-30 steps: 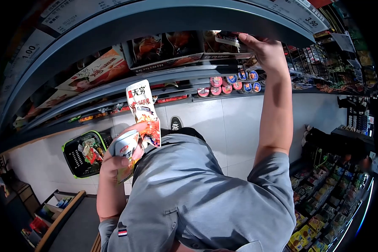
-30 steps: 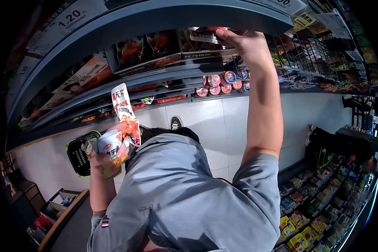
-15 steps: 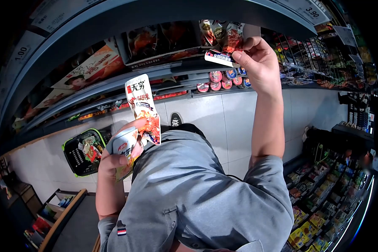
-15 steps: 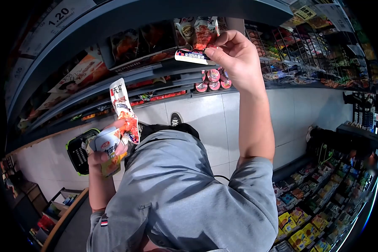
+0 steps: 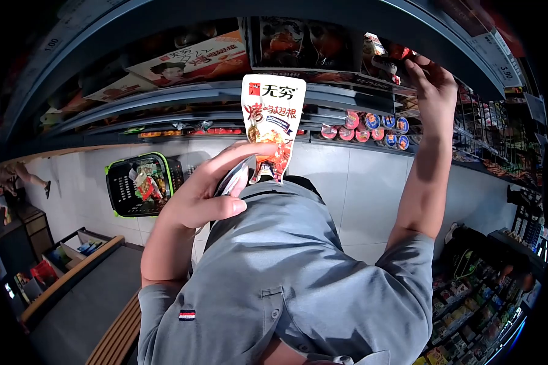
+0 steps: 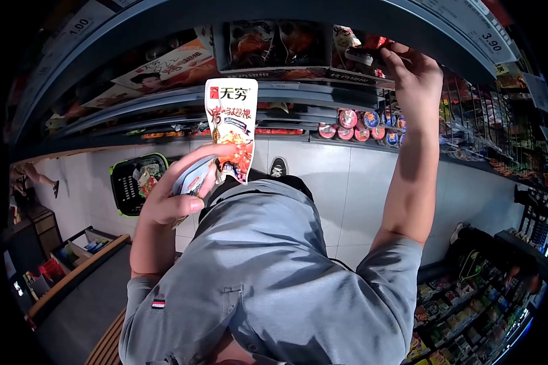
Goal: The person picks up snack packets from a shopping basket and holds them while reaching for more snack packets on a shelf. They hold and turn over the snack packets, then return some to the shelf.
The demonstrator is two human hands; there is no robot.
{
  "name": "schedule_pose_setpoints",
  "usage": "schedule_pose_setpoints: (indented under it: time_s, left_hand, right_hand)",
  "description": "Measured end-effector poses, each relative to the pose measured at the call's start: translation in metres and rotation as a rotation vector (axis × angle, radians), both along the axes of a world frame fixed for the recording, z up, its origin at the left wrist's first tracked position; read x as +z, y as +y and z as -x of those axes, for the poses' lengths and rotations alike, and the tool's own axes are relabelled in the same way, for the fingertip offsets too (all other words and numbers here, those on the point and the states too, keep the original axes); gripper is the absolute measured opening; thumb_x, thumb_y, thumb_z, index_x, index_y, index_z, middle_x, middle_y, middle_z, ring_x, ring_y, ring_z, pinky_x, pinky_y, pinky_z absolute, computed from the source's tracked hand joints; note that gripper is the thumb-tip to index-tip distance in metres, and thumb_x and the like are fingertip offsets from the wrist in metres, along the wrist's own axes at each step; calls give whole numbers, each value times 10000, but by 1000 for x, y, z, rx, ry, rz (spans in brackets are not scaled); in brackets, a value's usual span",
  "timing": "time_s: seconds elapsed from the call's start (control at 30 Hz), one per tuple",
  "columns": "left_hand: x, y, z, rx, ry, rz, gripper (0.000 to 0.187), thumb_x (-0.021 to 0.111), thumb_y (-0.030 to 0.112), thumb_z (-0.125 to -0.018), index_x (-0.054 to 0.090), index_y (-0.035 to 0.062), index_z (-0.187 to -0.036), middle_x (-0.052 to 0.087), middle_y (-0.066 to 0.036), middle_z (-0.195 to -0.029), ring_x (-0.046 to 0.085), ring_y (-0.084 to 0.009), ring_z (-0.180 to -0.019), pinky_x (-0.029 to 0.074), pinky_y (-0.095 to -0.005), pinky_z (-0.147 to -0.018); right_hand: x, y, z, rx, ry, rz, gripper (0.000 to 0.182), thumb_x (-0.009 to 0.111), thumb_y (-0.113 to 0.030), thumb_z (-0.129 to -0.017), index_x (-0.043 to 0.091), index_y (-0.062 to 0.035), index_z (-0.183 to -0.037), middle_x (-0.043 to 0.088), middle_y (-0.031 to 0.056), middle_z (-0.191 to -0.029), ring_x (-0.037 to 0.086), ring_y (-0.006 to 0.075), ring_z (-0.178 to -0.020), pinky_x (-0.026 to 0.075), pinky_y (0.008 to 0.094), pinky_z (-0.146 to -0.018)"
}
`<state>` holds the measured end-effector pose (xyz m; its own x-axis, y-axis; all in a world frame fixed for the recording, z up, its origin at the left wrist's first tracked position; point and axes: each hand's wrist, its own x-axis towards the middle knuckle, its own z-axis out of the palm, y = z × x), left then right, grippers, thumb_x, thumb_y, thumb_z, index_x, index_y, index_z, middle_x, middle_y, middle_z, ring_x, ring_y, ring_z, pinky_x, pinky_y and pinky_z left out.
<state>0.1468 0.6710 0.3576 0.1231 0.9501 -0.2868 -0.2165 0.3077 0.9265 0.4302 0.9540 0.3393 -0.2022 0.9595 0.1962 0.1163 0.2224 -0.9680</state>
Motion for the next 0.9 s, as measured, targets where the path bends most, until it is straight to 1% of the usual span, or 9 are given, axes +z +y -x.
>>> schedule_pose_setpoints:
  time_s: [0.03,0.07,0.13,0.4,0.5,0.57,0.63,0.77,0.9]
  left_hand:
    - [2,0,0,-11,-2,12,887,646,294,-610,463,-87,-1389,463,22,-732,423,-51,-636,310,-183,-583]
    - [3,0,0,-9,0,10,887,646,294,-610,463,-87,-1389,463,22,-732,423,-51,-636,310,-183,-583]
    - [4,2,-1,-29,30,-29,887,639,283,-607,461,-82,-1395,463,22,-730,421,-49,-627,306,-179,-576]
    - [8,4,-2,-9,17,23,903,658,311,-598,468,-66,-1397,471,9,-773,428,-60,-663,323,-186,-615]
    - [5,8,-2,-83,135,-89,865,671,336,-629,493,-42,-1387,520,-59,-1023,454,-85,-763,347,-205,-675]
    - [15,14,-8,-127,217,-122,851,670,343,-639,500,-25,-1387,523,-78,-1117,475,-101,-822,356,-209,-690]
    - [19,18,-8,-225,303,-175,806,676,309,-661,508,8,-1390,485,-126,-1356,530,-192,-1093,431,-262,-848]
    - [18,18,-11,-261,404,-314,793,672,188,-645,494,-9,-1393,469,-167,-1366,472,-300,-1299,341,-383,-1105]
    - [14,16,-10,-240,422,-418,787,694,82,-656,482,51,-1413,495,-155,-1310,510,-309,-1217,397,-378,-1047]
  right_hand:
    - [-3,5,-1,-17,-10,73,162,656,38,-903,668,70,-1061,700,108,-1008,673,150,-937,553,259,-843]
    - [-7,8,-1,-15,-7,71,162,656,38,-903,668,70,-1061,700,108,-1008,673,150,-937,553,259,-843]
    - [-20,16,-1,17,-54,-100,122,688,-42,-901,677,16,-1007,700,48,-893,661,104,-761,567,236,-584]
    - [5,-32,16,-267,-591,-667,252,754,-130,-848,675,-15,-1058,716,98,-919,695,219,-852,535,299,-767]
    - [4,-91,36,121,-43,-75,274,717,-137,-903,630,41,-1092,666,52,-959,619,101,-830,509,251,-753]
    - [-3,-123,53,494,156,298,277,660,-144,-950,583,45,-1137,650,48,-952,614,97,-855,514,255,-808]
    - [-14,-140,63,661,95,365,353,625,-176,-975,554,59,-1229,670,87,-1064,613,103,-943,516,271,-836]
    - [-30,-148,74,628,130,325,316,555,-202,-1017,612,35,-1218,690,71,-1075,610,90,-953,513,267,-832]
    - [-32,-148,79,604,249,371,288,523,-182,-1031,636,27,-1194,695,56,-1059,605,82,-955,508,260,-836]
